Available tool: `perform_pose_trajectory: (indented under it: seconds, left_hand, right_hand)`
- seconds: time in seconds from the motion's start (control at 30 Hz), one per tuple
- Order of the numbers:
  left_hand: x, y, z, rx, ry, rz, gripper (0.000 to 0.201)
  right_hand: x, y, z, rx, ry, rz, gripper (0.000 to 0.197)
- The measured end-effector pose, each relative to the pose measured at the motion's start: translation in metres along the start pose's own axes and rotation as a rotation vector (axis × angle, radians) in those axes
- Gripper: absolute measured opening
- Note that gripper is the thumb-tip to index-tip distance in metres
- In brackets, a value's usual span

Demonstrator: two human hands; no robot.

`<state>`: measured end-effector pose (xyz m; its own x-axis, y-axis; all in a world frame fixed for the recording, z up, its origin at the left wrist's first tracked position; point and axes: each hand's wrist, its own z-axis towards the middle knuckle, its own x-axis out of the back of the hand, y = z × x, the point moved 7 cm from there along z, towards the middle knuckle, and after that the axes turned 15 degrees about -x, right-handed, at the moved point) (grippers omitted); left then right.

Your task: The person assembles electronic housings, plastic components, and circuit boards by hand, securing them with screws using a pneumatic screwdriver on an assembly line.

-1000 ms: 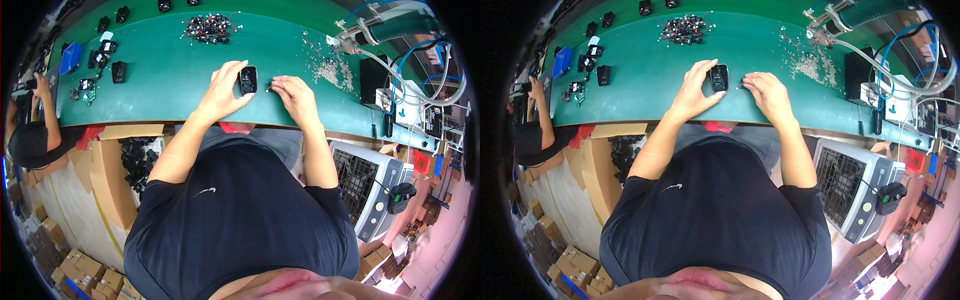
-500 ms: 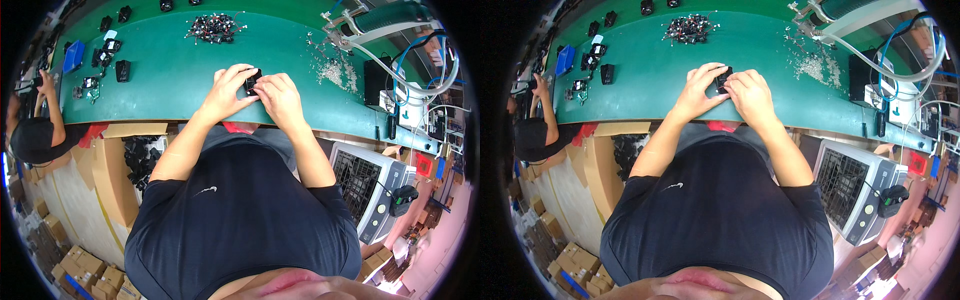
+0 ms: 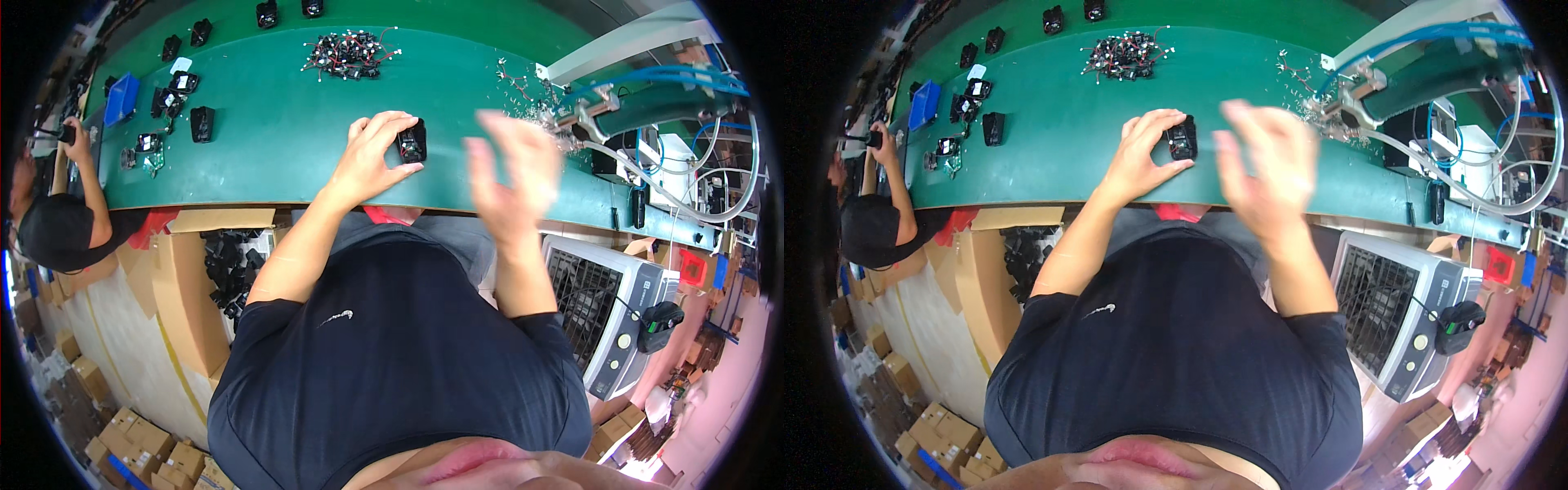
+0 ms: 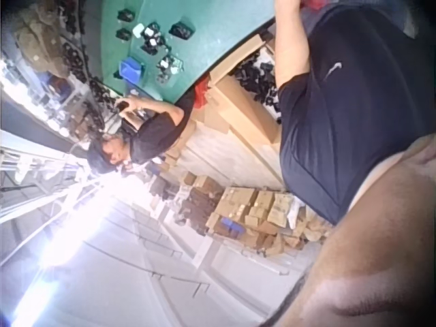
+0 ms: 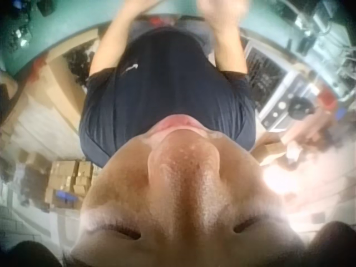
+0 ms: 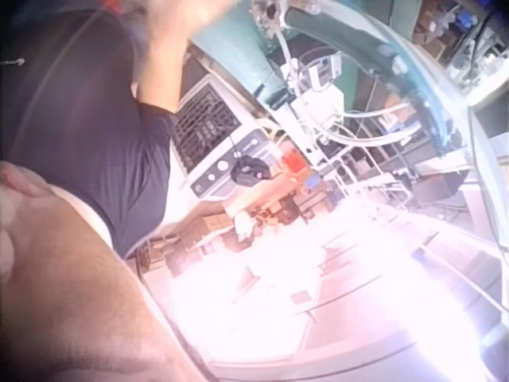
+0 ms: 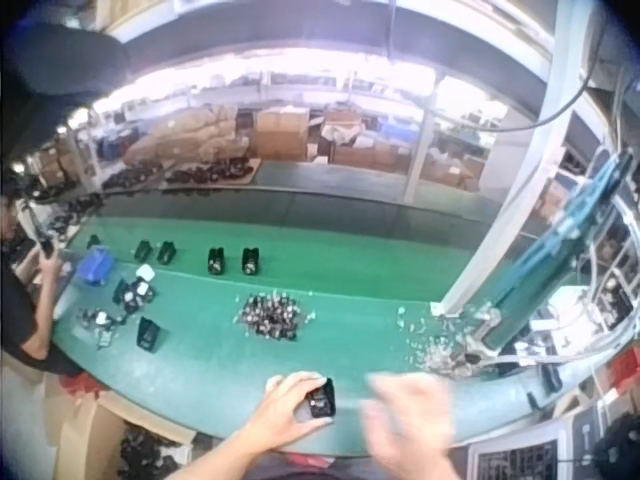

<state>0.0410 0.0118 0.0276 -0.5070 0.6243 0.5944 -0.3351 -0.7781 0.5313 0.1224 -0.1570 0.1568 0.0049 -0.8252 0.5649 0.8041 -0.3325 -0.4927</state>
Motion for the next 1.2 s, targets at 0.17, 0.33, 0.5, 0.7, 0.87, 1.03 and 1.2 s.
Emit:
perform_pose_trajectory:
  seconds: [0.17,0.33,0.5,0.7,0.87,1.03,1.2]
  left_hand:
    - [0.003,0.0,-0.001,0.027,-0.008,-0.051,0.06]
    - [0.003,0.005,-0.001,-0.001,-0.026,-0.033,0.052]
    - [0.001,0.008,0.001,-0.028,-0.079,0.015,0.04]
    - [-0.001,0.011,0.002,-0.049,-0.112,0.035,0.039]
    - [0.0,0.011,-0.001,-0.063,-0.1,0.051,0.037]
    - [-0.001,0.015,0.003,-0.069,-0.104,0.04,0.038]
    - [-0.001,0.015,0.001,-0.053,-0.146,0.061,0.046]
  right_hand:
    - [0.095,0.021,0.067,-0.116,0.595,0.091,0.055]
    - [0.067,0.073,0.112,-0.42,0.208,0.639,0.07]
    - [0.044,0.045,0.113,-0.368,0.27,0.8,0.084]
    - [0.037,-0.034,0.115,-0.38,-0.056,1.094,0.061]
    - [0.01,-0.036,0.096,-0.568,0.002,1.341,0.073]
    - [-0.03,0.022,0.058,-0.583,0.121,1.126,0.122]
    - [-0.038,0.018,0.048,-0.594,0.07,1.14,0.122]
